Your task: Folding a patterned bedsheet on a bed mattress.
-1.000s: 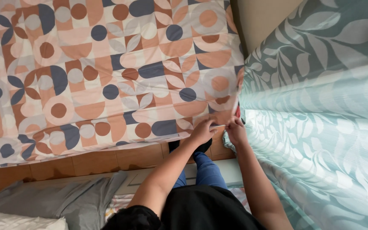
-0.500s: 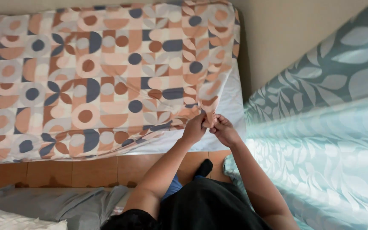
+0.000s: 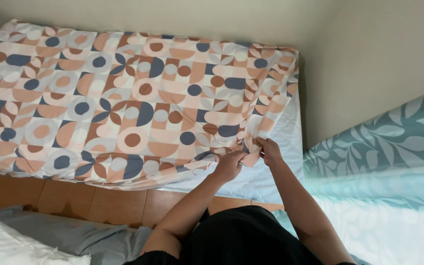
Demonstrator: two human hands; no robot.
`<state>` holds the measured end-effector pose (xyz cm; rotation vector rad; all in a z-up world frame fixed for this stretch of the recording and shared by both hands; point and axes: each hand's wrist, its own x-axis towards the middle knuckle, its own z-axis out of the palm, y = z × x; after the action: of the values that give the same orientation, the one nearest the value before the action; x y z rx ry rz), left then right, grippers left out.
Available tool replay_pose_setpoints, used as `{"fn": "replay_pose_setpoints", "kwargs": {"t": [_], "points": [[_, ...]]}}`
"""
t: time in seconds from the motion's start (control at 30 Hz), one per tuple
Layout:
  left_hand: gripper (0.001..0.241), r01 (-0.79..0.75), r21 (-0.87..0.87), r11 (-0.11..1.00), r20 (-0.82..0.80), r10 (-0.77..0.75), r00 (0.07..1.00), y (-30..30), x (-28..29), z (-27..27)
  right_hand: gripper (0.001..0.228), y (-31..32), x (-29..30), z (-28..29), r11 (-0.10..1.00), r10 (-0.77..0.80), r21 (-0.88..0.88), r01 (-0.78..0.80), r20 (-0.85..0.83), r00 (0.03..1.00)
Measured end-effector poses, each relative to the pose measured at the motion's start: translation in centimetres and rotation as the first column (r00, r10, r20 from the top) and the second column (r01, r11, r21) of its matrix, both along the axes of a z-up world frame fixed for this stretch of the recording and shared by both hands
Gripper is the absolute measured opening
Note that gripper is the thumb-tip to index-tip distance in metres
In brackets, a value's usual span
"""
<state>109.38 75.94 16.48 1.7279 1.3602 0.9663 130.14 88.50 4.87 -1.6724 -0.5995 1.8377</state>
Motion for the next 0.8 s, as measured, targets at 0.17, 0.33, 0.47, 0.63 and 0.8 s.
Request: {"fn": "replay_pose_setpoints", "kwargs": {"t": [0.17,0.33,0.47,0.63,0.8], "points": [[0.045,0.231,-0.147,0.962,0.162,-0.207,0.965,2.2,-3.2,-3.4,0.019,1.1,-2.0,-1.1,0.969,-0.009,0.246,-0.005,0.055,0.998],[0.042,0.151,-0.294,0.944,0.190,-0.097,0.977,6.4,-4.7,-5.7,0.012,0.6,-2.8,0.4,0.962,-0.045,0.274,0.014,0.108,0.993],[0.041,-0.022,-0.294,0.956,0.083,0.048,0.995,10.3,-3.9,-6.7,0.016,-0.6,-2.8,-0.4,0.953,0.019,0.285,-0.098,0.268,0.963],[0.052,-0.051,-0.411,0.910,-0.061,0.029,0.998,14.5,1.1,-7.3,0.017,-2.0,-1.4,-1.6,0.918,0.023,0.367,-0.149,0.327,0.945],[0.039,-0.138,-0.490,0.861,-0.215,0.034,0.976,18.6,7.1,-12.7,0.016,-2.8,1.1,0.5,0.868,0.238,0.350,-0.352,0.328,0.914]]}}
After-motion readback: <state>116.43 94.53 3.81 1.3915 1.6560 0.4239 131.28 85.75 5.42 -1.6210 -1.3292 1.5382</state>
